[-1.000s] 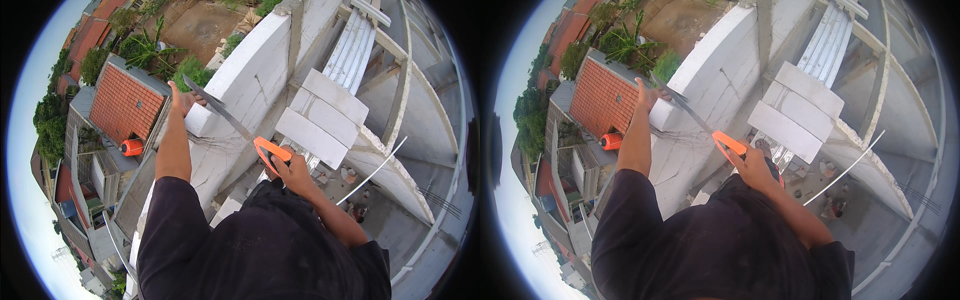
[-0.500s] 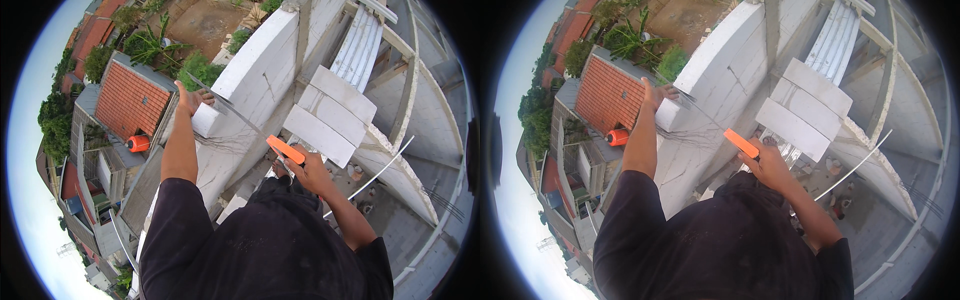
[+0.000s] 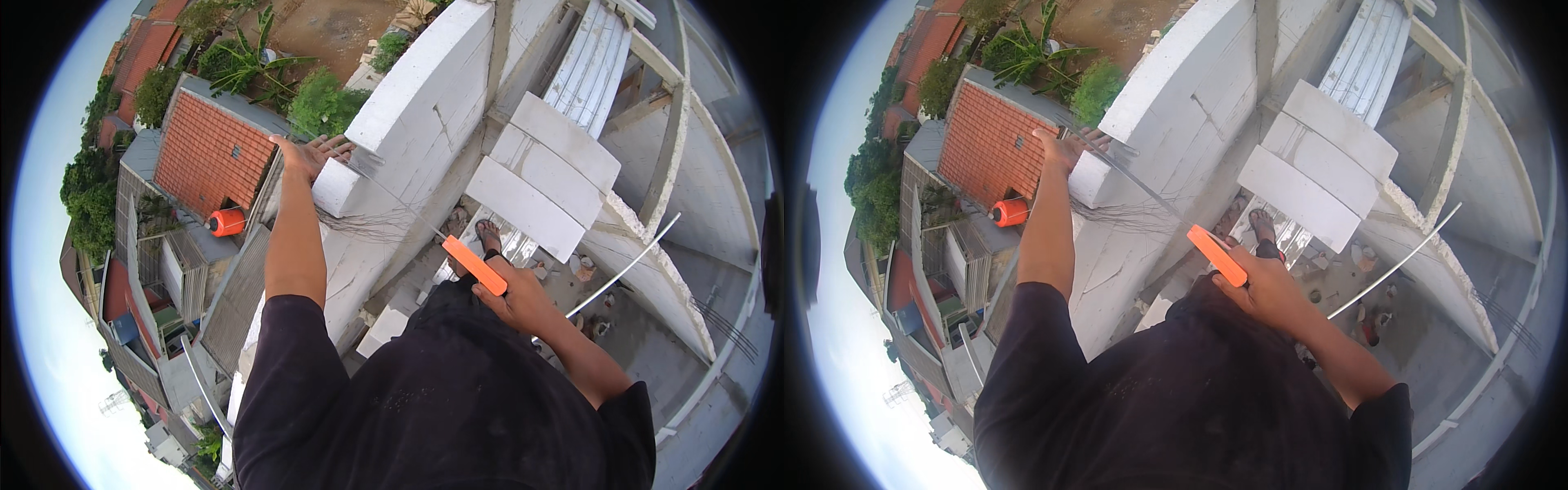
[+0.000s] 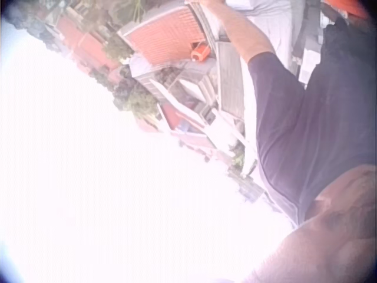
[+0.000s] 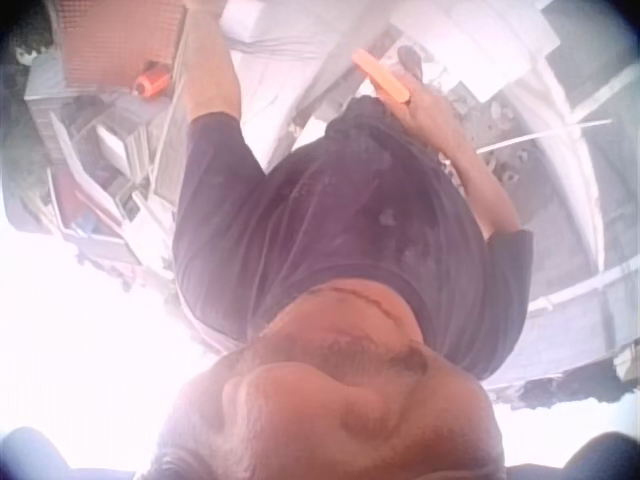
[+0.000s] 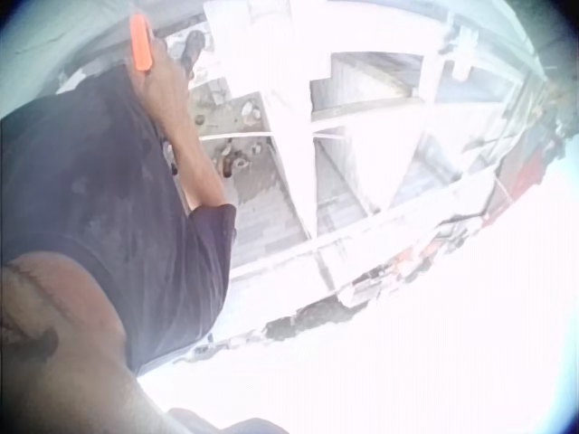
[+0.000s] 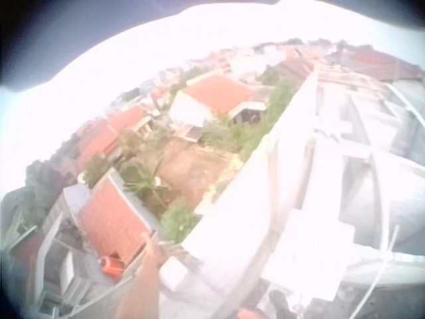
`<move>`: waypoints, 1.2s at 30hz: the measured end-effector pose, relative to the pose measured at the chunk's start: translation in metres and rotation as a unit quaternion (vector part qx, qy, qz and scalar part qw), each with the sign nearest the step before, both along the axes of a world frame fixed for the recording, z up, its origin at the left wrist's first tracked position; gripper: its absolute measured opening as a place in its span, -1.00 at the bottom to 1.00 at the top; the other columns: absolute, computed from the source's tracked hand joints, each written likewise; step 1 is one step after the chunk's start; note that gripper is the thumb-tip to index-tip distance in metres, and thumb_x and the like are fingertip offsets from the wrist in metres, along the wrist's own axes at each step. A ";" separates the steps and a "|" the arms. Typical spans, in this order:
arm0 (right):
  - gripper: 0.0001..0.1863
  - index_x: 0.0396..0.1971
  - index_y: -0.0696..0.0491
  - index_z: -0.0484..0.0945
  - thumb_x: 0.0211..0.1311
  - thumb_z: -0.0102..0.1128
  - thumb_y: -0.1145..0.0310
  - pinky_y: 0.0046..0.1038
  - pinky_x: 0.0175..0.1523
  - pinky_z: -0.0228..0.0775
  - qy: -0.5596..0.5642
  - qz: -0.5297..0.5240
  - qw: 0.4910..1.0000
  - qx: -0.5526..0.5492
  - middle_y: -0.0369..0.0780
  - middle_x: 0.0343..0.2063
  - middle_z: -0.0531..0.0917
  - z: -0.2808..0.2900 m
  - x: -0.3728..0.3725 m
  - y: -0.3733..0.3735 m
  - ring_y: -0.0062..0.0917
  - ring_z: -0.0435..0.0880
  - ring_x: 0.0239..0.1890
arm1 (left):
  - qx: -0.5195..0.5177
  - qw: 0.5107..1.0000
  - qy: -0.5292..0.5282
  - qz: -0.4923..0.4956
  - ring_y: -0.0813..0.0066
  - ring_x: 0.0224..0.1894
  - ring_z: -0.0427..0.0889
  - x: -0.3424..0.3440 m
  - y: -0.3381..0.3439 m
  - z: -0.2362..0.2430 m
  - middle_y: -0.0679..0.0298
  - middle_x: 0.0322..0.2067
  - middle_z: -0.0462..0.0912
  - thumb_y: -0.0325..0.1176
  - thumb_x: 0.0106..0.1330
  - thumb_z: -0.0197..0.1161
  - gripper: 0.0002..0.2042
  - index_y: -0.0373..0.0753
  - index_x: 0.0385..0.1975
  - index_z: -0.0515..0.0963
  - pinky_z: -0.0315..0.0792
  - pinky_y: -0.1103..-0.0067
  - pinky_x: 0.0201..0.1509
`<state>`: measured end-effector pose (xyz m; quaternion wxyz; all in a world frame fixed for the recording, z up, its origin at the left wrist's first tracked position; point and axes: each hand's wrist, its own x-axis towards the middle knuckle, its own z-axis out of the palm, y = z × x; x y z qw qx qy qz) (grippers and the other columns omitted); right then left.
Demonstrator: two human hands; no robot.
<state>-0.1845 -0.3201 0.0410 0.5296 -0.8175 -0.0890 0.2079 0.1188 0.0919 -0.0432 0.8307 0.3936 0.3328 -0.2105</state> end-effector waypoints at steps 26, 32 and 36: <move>-0.69 -0.13 0.09 0.54 0.42 0.40 0.19 -0.17 -0.22 0.56 -0.140 -0.095 0.978 0.123 -0.08 -0.35 0.70 -0.018 -0.001 0.008 -0.08 0.70 -0.40 | 0.266 0.948 -0.026 -0.174 -0.37 0.55 0.23 0.012 -0.025 0.004 -0.35 0.57 0.09 0.84 0.17 -0.41 0.40 -0.46 0.65 -0.22 0.14 0.00 0.63; -0.69 0.00 0.16 0.61 0.39 0.43 0.33 -0.31 -0.16 0.61 -0.174 -0.193 0.960 0.107 -0.16 -0.37 0.68 0.025 -0.032 -0.050 -0.26 0.74 -0.40 | 0.544 0.626 -0.040 -0.557 -0.07 0.33 0.54 0.004 -0.039 0.028 -0.20 0.30 0.55 0.67 0.16 0.16 0.18 -0.42 0.43 0.42 0.40 0.15 0.45; -0.68 0.05 0.22 0.61 0.42 0.40 0.38 -0.42 -0.16 0.60 -0.150 -0.276 0.939 0.136 -0.19 -0.38 0.69 0.025 -0.033 -0.064 -0.44 0.76 -0.40 | 0.581 0.487 -0.120 -0.641 -0.03 0.21 0.72 0.001 -0.058 0.035 -0.22 0.11 0.73 0.64 -0.13 0.46 0.15 -0.48 0.12 0.70 0.55 0.15 0.27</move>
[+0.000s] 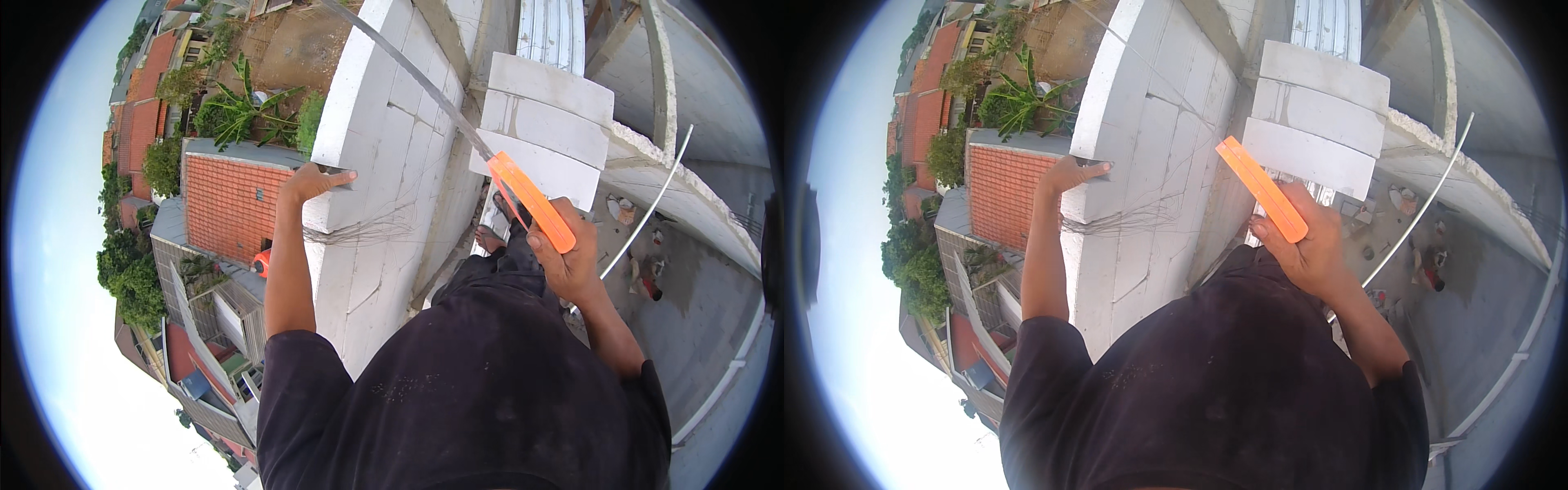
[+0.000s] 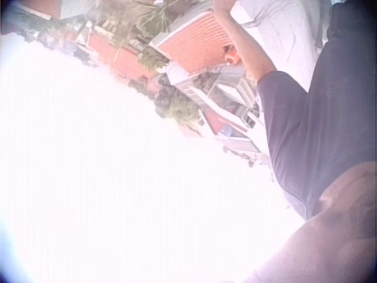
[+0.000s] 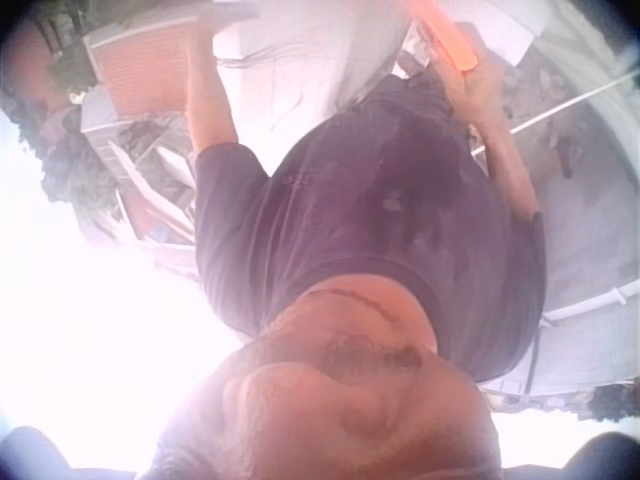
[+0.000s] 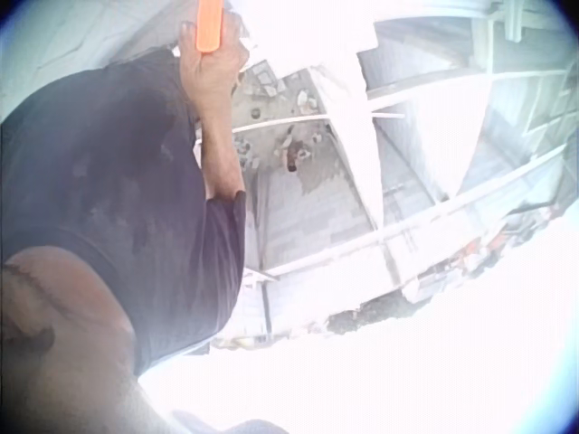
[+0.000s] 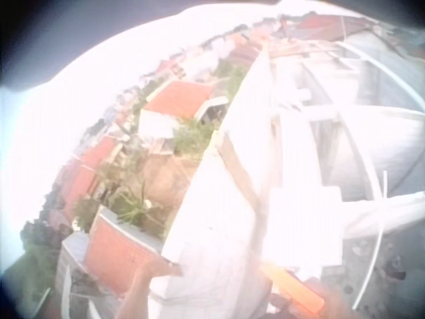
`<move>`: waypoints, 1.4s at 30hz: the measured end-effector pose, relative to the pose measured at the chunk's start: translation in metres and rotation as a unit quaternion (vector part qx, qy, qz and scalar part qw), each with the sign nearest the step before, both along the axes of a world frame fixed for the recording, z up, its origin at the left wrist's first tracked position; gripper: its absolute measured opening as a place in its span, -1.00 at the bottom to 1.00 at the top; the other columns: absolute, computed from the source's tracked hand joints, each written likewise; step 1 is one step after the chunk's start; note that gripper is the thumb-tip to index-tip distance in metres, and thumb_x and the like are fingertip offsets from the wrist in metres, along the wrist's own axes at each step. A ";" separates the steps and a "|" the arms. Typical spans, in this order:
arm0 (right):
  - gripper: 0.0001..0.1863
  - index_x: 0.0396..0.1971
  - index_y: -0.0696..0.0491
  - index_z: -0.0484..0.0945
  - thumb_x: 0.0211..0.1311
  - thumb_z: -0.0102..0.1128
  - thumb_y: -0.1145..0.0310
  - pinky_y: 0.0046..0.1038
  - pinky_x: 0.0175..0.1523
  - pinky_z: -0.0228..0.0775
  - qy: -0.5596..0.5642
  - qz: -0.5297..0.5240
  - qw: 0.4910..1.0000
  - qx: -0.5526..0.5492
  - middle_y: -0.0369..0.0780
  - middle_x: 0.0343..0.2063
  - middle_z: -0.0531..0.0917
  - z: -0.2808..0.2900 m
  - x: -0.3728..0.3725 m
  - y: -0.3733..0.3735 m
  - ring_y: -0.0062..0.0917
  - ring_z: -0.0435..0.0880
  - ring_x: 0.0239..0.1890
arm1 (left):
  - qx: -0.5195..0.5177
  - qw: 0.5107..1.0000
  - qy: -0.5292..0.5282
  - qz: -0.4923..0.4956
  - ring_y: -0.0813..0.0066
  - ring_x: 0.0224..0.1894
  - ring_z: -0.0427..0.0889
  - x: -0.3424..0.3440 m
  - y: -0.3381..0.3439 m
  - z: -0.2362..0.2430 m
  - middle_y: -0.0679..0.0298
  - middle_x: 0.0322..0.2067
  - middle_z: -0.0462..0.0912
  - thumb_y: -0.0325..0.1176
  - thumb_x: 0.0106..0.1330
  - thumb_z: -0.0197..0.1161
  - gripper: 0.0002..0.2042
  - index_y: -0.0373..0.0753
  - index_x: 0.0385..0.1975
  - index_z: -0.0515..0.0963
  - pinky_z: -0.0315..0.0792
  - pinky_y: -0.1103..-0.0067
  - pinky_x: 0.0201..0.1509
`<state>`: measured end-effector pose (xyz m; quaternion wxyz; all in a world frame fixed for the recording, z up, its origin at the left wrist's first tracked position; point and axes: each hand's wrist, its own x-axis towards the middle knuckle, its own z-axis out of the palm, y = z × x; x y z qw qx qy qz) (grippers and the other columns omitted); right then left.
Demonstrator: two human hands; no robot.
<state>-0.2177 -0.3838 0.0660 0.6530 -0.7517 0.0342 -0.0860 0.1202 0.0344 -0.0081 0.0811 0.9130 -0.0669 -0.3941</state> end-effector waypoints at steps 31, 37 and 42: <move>-0.71 -0.05 0.10 0.48 0.45 0.34 0.27 -0.12 -0.34 0.52 0.040 0.248 0.946 -0.206 0.03 -0.49 0.68 -0.031 0.046 0.107 0.03 0.73 -0.44 | -0.189 0.946 -0.105 0.241 -0.07 0.34 0.59 -0.091 0.065 0.041 -0.25 0.25 0.63 0.48 0.28 0.27 0.02 -0.55 0.30 0.55 0.39 0.26 0.46; -0.70 -0.07 0.11 0.47 0.44 0.35 0.26 -0.09 -0.34 0.53 0.010 0.256 0.926 -0.278 0.04 -0.50 0.69 -0.042 0.051 0.105 0.04 0.73 -0.44 | -0.221 0.940 -0.136 0.221 0.05 -0.01 0.82 -0.113 0.067 0.022 -0.13 -0.11 0.82 0.44 0.07 0.50 -0.06 -0.48 0.07 0.73 0.57 0.27 0.20; -0.69 -0.07 0.10 0.45 0.47 0.32 0.21 -0.09 -0.32 0.57 -0.021 0.236 0.922 -0.306 0.02 -0.48 0.72 -0.054 0.065 0.126 0.02 0.75 -0.42 | -0.201 0.942 -0.174 0.203 0.07 -0.13 0.85 -0.103 0.072 0.009 -0.10 -0.22 0.84 0.47 0.00 0.53 -0.07 -0.47 -0.07 0.79 0.61 0.25 0.09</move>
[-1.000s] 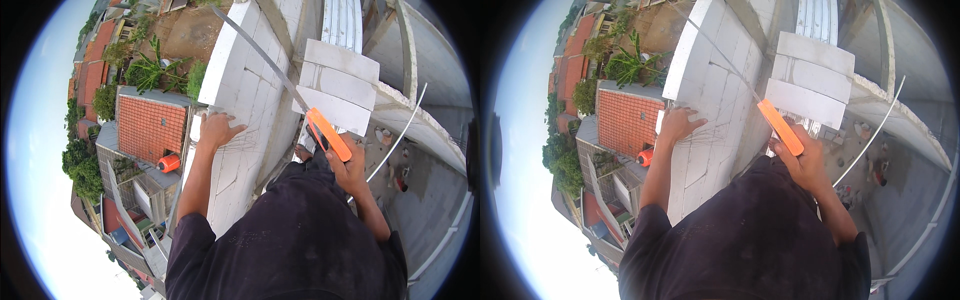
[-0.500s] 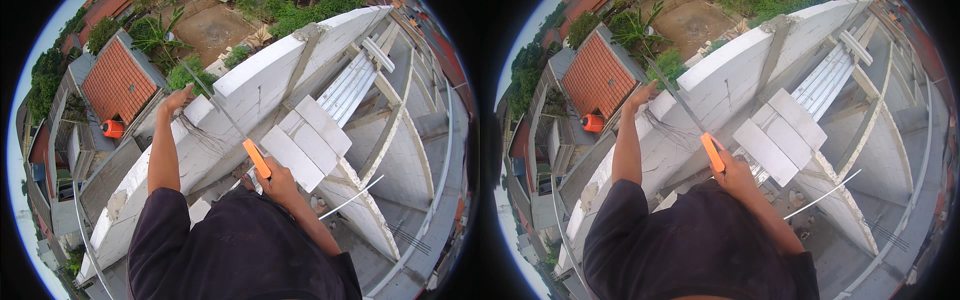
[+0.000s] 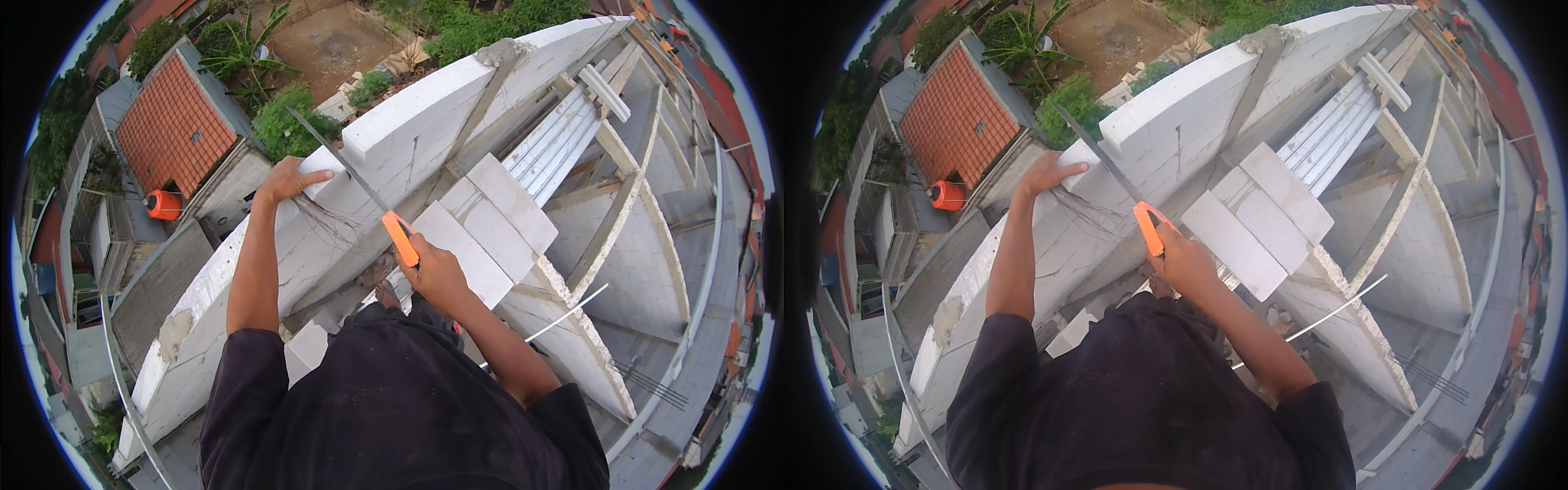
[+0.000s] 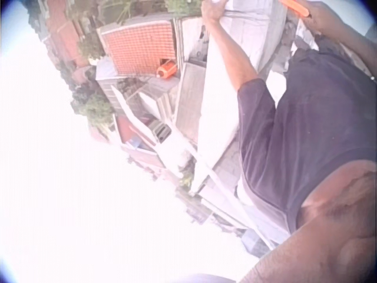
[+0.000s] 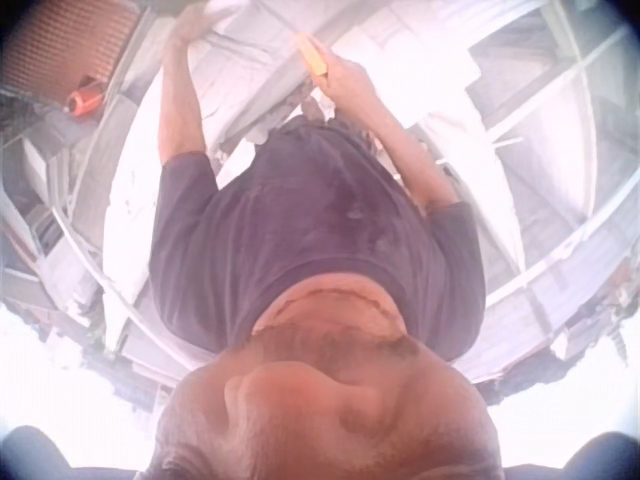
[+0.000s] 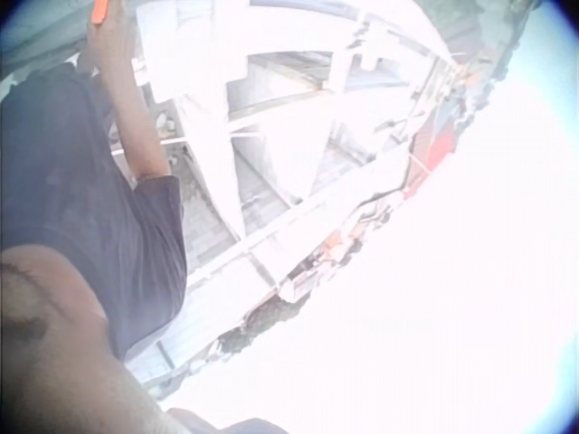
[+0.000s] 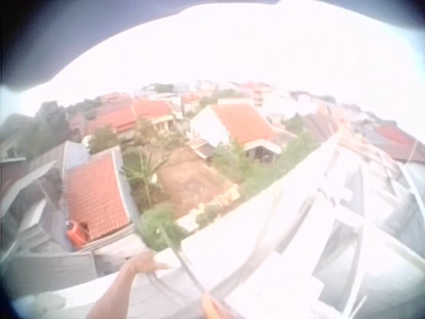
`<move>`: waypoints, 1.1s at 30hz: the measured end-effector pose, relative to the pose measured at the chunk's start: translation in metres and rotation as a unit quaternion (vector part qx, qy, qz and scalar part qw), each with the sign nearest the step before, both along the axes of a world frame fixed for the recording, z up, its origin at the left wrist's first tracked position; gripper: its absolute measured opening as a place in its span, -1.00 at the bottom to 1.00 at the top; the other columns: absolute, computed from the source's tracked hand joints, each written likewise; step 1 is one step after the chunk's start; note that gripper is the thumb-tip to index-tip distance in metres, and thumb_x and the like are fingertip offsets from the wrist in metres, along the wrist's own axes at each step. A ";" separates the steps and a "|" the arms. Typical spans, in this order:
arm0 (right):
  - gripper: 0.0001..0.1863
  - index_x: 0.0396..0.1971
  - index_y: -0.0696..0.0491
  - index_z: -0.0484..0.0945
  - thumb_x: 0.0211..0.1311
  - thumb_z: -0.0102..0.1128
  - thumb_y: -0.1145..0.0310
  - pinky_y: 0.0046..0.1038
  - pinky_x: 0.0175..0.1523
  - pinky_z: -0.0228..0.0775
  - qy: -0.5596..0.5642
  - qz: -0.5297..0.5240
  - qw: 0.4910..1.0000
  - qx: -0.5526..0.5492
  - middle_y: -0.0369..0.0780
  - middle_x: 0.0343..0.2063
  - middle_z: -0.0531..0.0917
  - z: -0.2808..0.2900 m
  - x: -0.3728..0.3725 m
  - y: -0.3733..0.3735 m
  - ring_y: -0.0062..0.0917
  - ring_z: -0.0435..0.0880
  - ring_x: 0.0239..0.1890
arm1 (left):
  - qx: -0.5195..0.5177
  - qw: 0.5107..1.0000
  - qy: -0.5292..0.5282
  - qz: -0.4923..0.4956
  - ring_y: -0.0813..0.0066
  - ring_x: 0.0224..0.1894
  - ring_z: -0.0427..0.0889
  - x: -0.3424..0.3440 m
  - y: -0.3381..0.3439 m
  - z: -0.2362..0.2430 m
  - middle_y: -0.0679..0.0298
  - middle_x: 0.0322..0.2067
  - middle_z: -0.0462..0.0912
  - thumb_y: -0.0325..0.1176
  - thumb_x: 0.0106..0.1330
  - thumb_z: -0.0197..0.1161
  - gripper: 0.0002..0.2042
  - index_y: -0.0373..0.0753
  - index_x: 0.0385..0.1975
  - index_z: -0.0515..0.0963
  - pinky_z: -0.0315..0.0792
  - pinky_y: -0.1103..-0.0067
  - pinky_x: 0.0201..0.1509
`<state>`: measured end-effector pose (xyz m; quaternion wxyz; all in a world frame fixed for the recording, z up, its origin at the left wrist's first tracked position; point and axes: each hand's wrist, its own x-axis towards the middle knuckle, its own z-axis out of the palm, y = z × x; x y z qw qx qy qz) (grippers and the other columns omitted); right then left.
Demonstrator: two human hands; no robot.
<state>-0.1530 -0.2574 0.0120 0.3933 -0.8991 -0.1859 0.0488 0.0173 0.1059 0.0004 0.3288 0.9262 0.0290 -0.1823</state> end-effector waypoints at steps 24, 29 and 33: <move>-0.74 -0.21 0.13 0.48 0.53 0.27 0.24 -0.23 -0.47 0.43 0.119 -0.082 0.975 0.167 -0.22 -0.58 0.59 -0.014 0.006 -0.039 -0.41 0.53 -0.66 | 0.012 1.000 -0.005 0.017 0.14 -0.22 0.83 -0.002 0.002 -0.004 -0.07 -0.33 0.82 0.45 -0.03 0.58 -0.10 -0.53 -0.23 0.78 0.61 0.23 -0.01; -0.78 -0.18 0.19 0.56 0.54 0.24 0.31 -0.37 -0.33 0.44 0.209 -0.068 0.950 0.224 -0.22 -0.56 0.58 0.016 0.015 -0.051 -0.51 0.55 -0.54 | 0.000 1.000 0.003 0.011 0.19 -0.23 0.82 -0.003 -0.003 0.008 -0.03 -0.34 0.82 0.43 -0.03 0.60 -0.13 -0.49 -0.22 0.79 0.61 0.23 -0.01; -0.74 -0.10 0.13 0.56 0.50 0.28 0.23 -0.19 -0.25 0.51 0.127 -0.031 0.978 0.163 0.00 -0.45 0.72 0.003 -0.020 -0.045 -0.04 0.74 -0.40 | 0.017 1.000 0.009 0.023 0.18 -0.19 0.82 -0.002 -0.001 0.005 -0.02 -0.30 0.82 0.40 -0.01 0.60 -0.14 -0.48 -0.16 0.79 0.60 0.27 0.01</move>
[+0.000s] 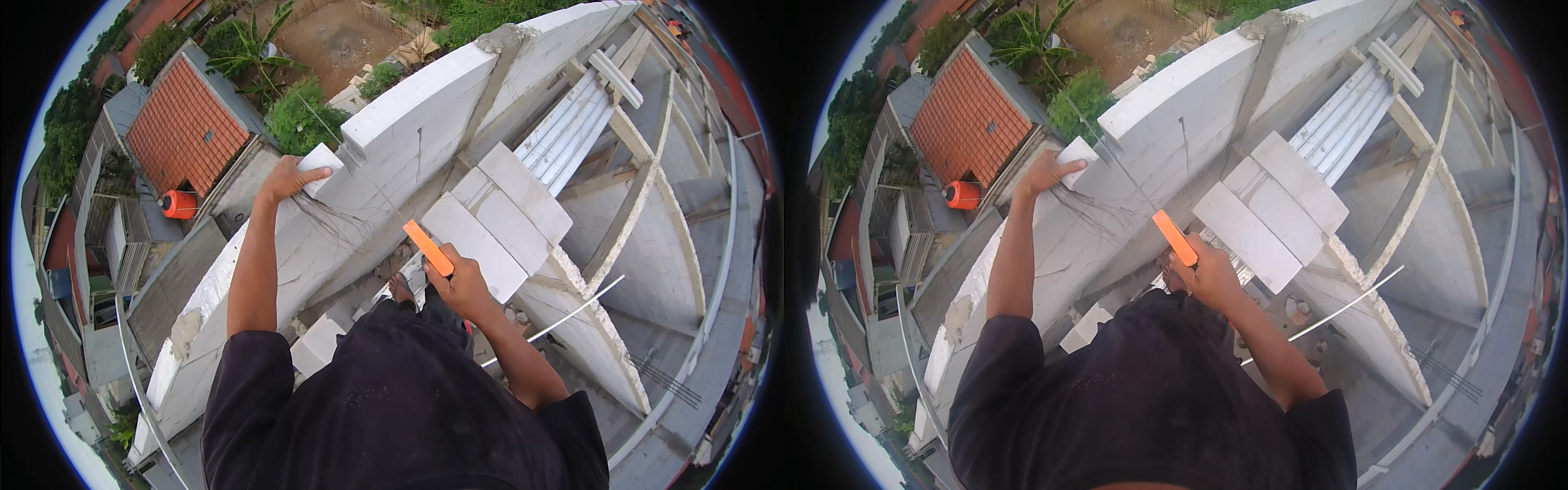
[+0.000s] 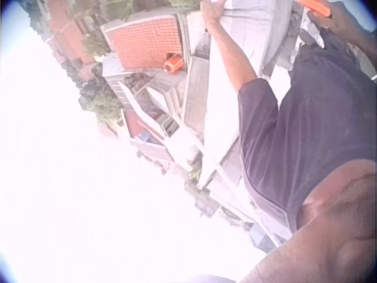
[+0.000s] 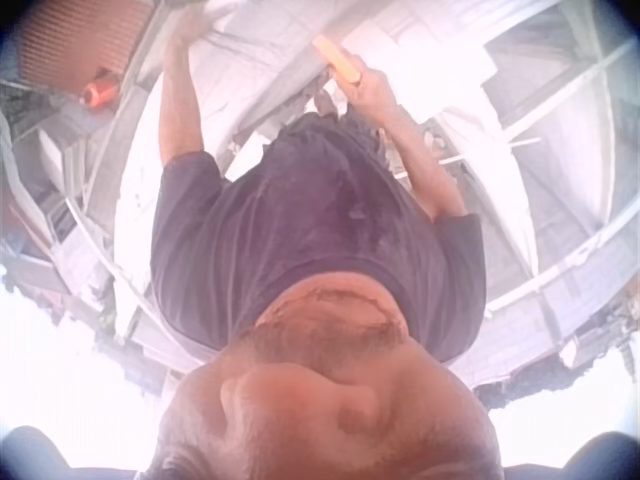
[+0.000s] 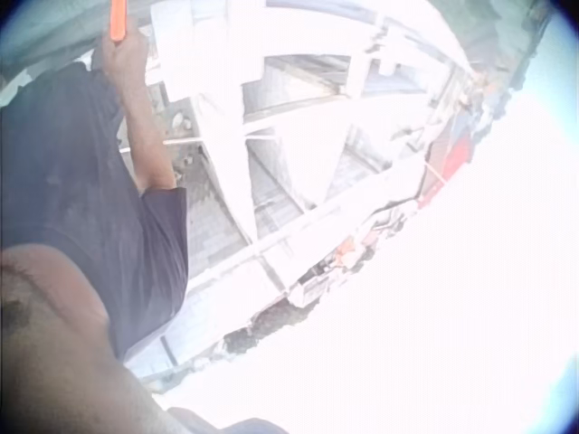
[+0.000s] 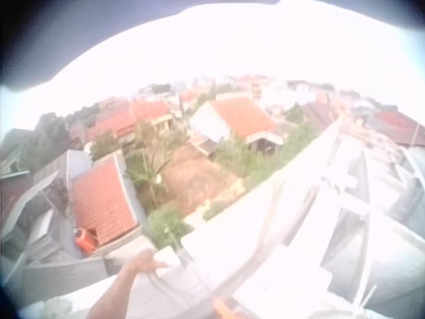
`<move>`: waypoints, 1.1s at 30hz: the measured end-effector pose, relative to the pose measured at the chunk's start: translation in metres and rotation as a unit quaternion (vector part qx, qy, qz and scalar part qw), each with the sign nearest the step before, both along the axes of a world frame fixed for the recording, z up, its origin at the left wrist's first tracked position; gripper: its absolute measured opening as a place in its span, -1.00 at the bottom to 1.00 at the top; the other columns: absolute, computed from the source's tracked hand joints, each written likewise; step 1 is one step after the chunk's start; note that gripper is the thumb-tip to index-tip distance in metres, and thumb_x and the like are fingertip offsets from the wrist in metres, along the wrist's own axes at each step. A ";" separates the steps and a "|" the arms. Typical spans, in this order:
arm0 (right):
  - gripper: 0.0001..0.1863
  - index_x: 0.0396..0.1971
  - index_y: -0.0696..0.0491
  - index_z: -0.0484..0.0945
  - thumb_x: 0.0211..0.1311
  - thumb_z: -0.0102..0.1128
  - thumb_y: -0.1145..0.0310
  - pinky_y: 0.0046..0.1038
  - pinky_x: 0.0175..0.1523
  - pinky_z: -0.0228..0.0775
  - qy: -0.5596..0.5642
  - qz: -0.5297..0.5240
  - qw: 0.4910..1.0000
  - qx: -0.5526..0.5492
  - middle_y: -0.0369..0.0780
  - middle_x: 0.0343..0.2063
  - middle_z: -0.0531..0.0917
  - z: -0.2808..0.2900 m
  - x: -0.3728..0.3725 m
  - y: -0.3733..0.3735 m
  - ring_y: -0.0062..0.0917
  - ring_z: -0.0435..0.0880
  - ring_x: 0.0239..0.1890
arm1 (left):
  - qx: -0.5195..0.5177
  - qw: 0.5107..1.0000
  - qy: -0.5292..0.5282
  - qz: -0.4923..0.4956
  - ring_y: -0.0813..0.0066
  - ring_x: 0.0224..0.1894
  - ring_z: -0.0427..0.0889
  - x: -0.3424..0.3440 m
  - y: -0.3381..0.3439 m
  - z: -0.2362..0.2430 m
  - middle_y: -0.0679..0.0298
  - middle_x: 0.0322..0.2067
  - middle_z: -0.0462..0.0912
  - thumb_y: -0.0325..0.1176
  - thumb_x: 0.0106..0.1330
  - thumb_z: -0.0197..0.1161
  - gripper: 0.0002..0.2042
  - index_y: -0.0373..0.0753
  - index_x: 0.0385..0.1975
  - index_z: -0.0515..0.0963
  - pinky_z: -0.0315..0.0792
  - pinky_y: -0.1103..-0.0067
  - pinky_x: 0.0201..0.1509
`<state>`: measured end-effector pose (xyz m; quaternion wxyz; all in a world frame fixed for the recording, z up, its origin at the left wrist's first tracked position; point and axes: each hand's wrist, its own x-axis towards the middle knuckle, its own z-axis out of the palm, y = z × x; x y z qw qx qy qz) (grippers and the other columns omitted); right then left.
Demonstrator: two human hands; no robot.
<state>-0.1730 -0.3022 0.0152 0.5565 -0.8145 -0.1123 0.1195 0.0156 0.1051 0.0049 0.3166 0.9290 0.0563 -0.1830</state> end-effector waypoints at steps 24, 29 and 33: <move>-0.73 -0.11 0.23 0.60 0.52 0.24 0.28 -0.38 -0.32 0.44 0.050 -0.021 0.997 0.063 -0.26 -0.57 0.61 0.012 0.011 -0.001 -0.52 0.57 -0.53 | -0.014 1.000 0.008 -0.004 0.34 -0.22 0.74 -0.001 0.002 -0.007 0.11 -0.29 0.80 0.22 0.15 0.59 -0.25 -0.53 -0.08 0.75 0.57 0.36 -0.03; -0.68 -0.12 0.20 0.58 0.51 0.27 0.20 -0.25 -0.40 0.41 0.039 -0.041 0.995 0.082 -0.09 -0.77 0.52 -0.009 0.013 0.012 -0.22 0.57 -0.68 | -0.020 1.000 -0.013 0.004 0.27 -0.32 0.78 -0.002 0.005 -0.008 0.04 -0.38 0.80 0.30 0.03 0.63 -0.20 -0.53 -0.20 0.77 0.59 0.31 -0.14; -0.65 -0.10 0.19 0.57 0.50 0.29 0.15 -0.19 -0.41 0.40 0.009 -0.024 1.000 0.012 -0.01 -0.74 0.50 -0.014 0.050 0.034 -0.03 0.53 -0.65 | -0.010 1.000 -0.018 0.002 0.28 -0.32 0.78 -0.001 -0.004 -0.002 0.04 -0.40 0.79 0.29 0.04 0.63 -0.21 -0.53 -0.24 0.78 0.59 0.31 -0.15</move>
